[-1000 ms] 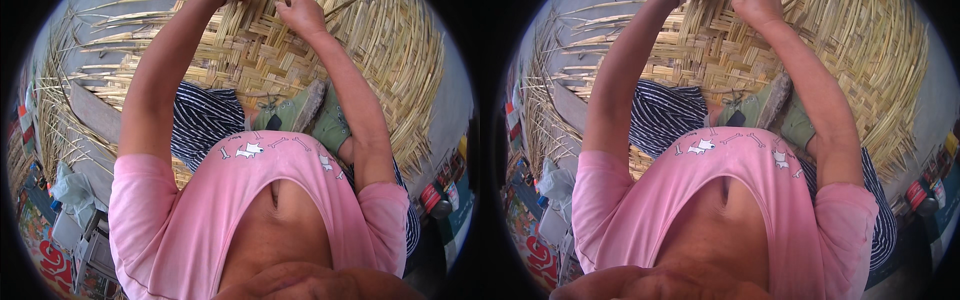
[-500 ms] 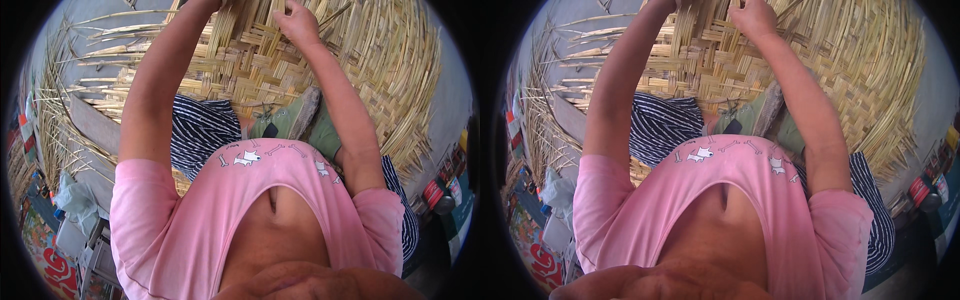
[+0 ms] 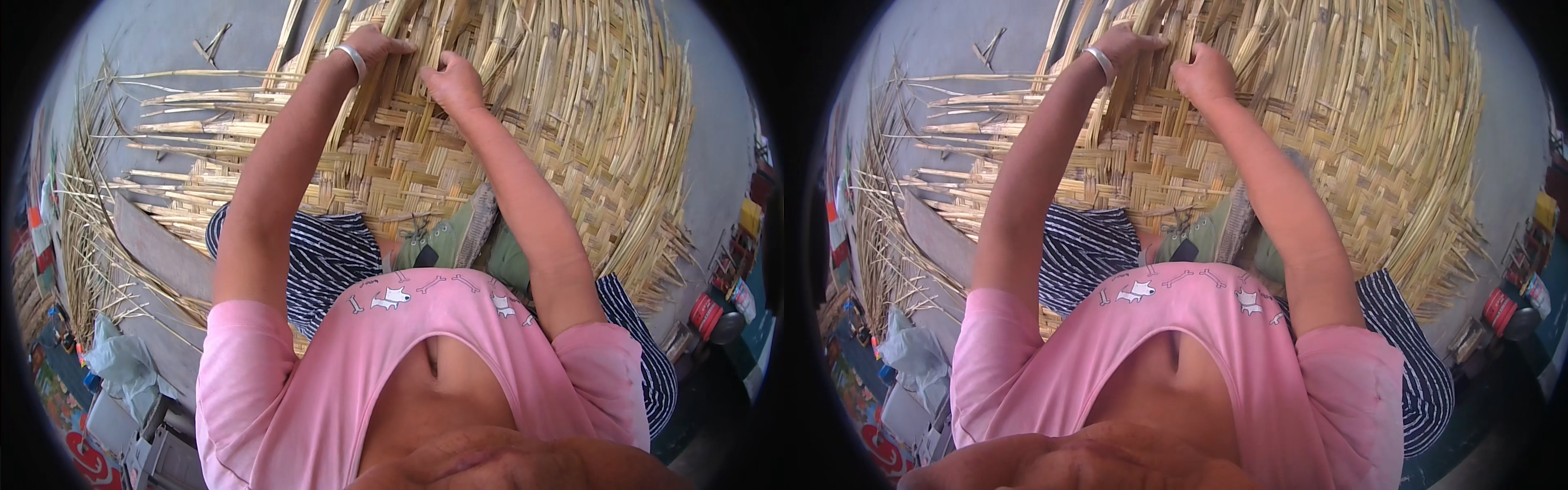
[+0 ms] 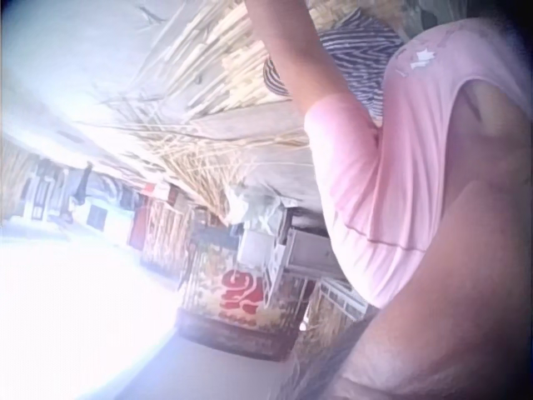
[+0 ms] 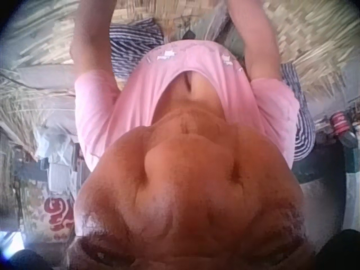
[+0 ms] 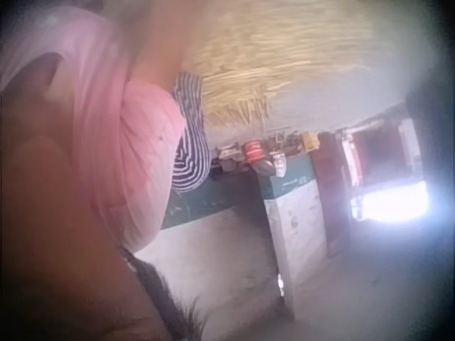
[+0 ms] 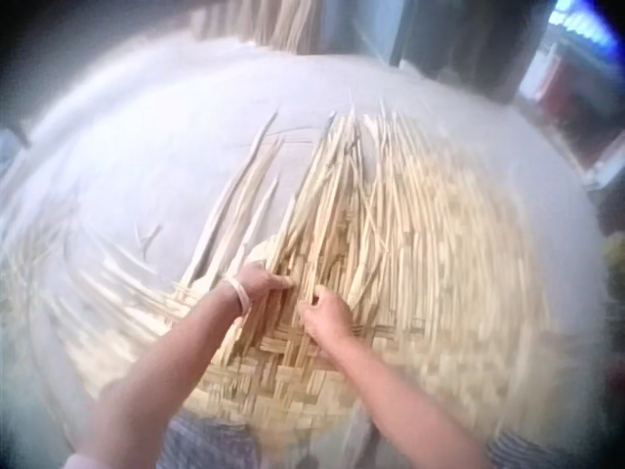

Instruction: The person sits on the floor and weaves a large circular mat or basket base using dried palm fronds. They interlace the fronds by hand, periodically adjusting the position of the mat and their legs to continue the weaving process.

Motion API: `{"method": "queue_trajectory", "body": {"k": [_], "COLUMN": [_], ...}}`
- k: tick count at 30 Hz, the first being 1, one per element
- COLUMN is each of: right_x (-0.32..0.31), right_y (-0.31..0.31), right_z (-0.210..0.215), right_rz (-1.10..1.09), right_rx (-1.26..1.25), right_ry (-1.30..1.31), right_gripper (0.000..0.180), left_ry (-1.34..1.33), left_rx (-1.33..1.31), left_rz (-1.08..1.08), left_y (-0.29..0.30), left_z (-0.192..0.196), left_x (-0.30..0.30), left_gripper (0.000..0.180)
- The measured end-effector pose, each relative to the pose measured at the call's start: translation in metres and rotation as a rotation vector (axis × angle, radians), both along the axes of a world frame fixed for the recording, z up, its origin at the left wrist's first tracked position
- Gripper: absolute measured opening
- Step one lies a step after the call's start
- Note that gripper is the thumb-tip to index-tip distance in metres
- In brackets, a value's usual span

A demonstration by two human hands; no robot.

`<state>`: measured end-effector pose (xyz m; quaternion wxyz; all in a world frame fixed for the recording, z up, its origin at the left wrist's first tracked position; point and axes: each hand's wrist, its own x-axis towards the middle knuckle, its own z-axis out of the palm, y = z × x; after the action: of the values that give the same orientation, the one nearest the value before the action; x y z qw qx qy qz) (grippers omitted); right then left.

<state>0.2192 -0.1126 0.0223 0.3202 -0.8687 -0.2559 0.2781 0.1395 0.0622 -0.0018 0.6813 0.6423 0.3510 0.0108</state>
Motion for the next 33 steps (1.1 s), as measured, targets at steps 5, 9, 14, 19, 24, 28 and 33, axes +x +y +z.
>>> {"method": "queue_trajectory", "body": {"k": [5, 9, 14, 19, 24, 28, 33], "right_x": [0.007, -0.004, -0.002, 0.002, -0.001, -0.015, -0.007], "right_y": [0.010, 0.005, -0.009, -0.006, -0.009, -0.030, -0.053], "right_z": [-0.030, -0.028, -0.032, 0.006, 0.000, 0.012, -0.014], "right_rz": [0.011, 0.058, 0.316, 0.401, 0.435, 0.280, 0.083], "right_rx": [-0.063, -0.021, 0.131, 0.000, 0.051, 0.395, 0.235], "right_ry": [-0.038, -0.114, -0.060, 0.150, -0.241, -0.549, -0.533], "right_gripper": [0.032, 0.040, 0.049, 0.048, 0.045, 0.042, 0.047], "left_ry": [-0.059, -0.080, -0.183, -0.426, -0.355, -0.159, 0.083], "left_rx": [-0.013, -0.099, -0.178, -0.201, -0.187, -0.044, 0.575], "left_rz": [0.015, -0.011, 0.020, 0.310, 0.528, 0.566, 0.245], "left_y": [-0.021, -0.019, -0.017, -0.017, -0.014, -0.026, -0.010], "left_z": [0.024, 0.021, 0.019, 0.028, 0.028, 0.042, 0.021], "left_x": [-0.003, -0.008, -0.012, -0.046, -0.106, -0.149, -0.143], "left_gripper": [0.039, 0.034, 0.043, 0.050, 0.048, 0.043, 0.031]}}
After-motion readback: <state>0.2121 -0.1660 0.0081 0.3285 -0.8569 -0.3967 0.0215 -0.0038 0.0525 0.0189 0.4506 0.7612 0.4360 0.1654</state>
